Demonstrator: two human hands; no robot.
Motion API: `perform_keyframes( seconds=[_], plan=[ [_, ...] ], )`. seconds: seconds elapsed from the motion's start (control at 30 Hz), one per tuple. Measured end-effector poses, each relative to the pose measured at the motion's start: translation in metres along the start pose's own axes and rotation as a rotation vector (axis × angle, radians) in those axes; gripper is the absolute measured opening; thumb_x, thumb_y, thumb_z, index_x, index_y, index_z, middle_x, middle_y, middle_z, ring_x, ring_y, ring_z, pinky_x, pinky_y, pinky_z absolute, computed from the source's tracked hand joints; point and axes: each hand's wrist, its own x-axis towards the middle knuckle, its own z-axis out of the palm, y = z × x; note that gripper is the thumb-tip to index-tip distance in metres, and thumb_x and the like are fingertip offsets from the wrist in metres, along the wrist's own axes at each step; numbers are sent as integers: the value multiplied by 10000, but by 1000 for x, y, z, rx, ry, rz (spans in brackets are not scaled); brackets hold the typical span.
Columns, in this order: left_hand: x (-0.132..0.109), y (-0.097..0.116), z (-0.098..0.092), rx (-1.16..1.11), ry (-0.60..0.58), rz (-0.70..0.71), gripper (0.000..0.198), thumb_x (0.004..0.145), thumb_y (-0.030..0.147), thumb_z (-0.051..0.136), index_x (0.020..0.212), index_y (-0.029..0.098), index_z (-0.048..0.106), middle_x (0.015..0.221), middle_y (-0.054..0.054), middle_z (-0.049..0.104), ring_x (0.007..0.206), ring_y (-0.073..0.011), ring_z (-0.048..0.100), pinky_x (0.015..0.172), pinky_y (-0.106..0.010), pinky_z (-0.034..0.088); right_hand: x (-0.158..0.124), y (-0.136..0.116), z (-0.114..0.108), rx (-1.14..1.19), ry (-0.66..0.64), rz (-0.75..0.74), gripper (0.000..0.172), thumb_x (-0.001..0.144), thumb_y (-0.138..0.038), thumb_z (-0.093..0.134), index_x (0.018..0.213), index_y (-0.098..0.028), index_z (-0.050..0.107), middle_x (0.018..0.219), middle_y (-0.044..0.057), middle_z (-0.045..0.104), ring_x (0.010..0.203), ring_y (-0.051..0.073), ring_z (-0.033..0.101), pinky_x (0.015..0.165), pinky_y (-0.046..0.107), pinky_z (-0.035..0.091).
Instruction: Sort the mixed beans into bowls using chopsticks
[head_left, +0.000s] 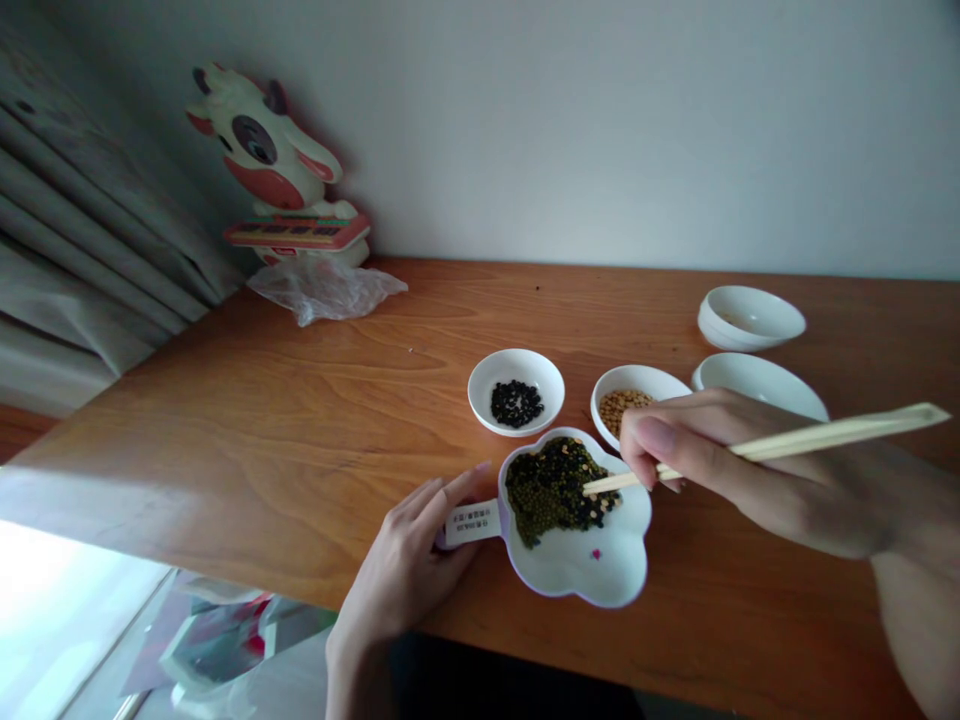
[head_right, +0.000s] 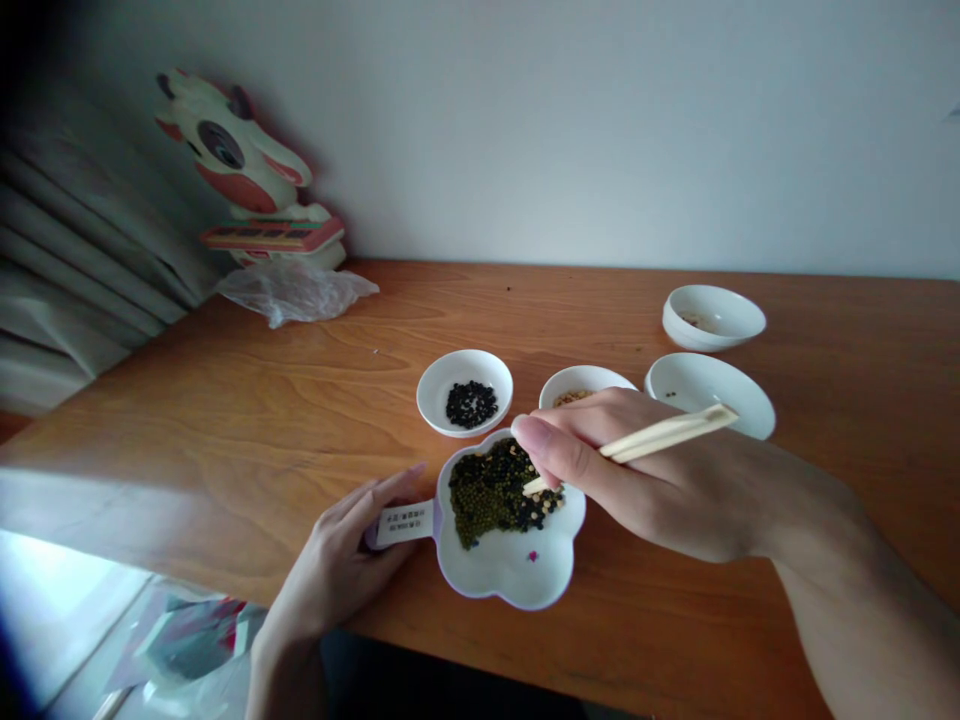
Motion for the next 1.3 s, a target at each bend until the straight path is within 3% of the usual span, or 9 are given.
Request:
perform_keyframes(
  seconds=[0.2, 0.43, 0.8, 1.3],
  plan=[
    [0, -1, 3, -29, -24, -156, 657, 943, 90, 636, 1554, 301, 517, 1046, -14, 736, 893, -187, 729, 862, -323, 595, -3, 6, 5, -68, -41, -4, 494, 1114, -560, 373, 866, -262, 679, 840, 6, 714, 754, 207, 636, 701, 366, 470],
    [4, 3, 0, -61, -74, -149, 550, 905, 51, 652, 1392, 306, 642, 1198, -32, 748, 1057, -220, 736, 939, -331, 581, 2, 7, 8, -87, -18, -89, 396, 1120, -451, 454, 863, -237, 667, 797, 4, 702, 727, 195, 623, 722, 353, 434],
    [5, 3, -1, -75, -100, -143, 434, 920, 59, 656, 1282, 295, 695, 1138, -22, 738, 1006, -207, 725, 887, -318, 558, 8, 7, 14, -101, -79, -66, 391, 1139, -430, 443, 871, -230, 645, 822, -9, 708, 750, 183, 622, 733, 343, 407],
    [8, 6, -2, -95, -89, -139, 358, 918, 64, 669, 1199, 280, 721, 1123, -27, 744, 989, -204, 725, 873, -308, 562, 9, 5, 13, -61, -1, -104, 472, 1135, -478, 394, 838, -222, 657, 810, 26, 721, 743, 196, 633, 712, 345, 449]
  ],
)
